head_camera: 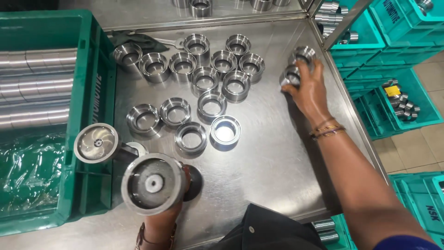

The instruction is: Manually fitting metal rings onto a central shaft to assemble industrial components.

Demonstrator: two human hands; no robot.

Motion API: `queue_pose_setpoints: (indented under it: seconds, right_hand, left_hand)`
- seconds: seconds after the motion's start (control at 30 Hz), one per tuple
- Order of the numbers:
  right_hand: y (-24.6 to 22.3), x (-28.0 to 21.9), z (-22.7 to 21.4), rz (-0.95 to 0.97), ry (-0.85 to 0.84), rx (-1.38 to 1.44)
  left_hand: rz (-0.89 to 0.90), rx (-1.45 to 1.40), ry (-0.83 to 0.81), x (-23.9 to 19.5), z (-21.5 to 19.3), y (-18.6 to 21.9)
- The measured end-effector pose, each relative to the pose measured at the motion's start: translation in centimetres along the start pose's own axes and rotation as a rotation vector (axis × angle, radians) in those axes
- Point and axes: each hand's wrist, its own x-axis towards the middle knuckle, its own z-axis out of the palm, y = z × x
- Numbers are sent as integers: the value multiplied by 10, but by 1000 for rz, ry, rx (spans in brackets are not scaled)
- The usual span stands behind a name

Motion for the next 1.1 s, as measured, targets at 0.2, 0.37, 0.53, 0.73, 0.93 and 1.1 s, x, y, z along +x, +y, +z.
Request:
queue_pose_setpoints:
  seconds: [0.2,0.37,0.53,0.73,0.93,1.1]
  right_hand:
    - [-25,8,42,-274,17,-233]
    - [-46,-40,-13,-161,-260,-162]
    - [-58,-96,-63,-21,-375,-37]
    - [-57,-88,-69,103,-736,-319]
    - [-79,-119,-87,52,-851,698]
    - [-141,-130,-125,-333,-675,872]
  left_hand:
    - [112,365,-147,8,1,1]
    - [10,327,-218,33,1,34]
    - [-19,333,-345,51,14,57]
    - [30,530,-451,50,31,66]
    - [37,767,-503,36,28,51]
    - [86,804,-529,37,32,53]
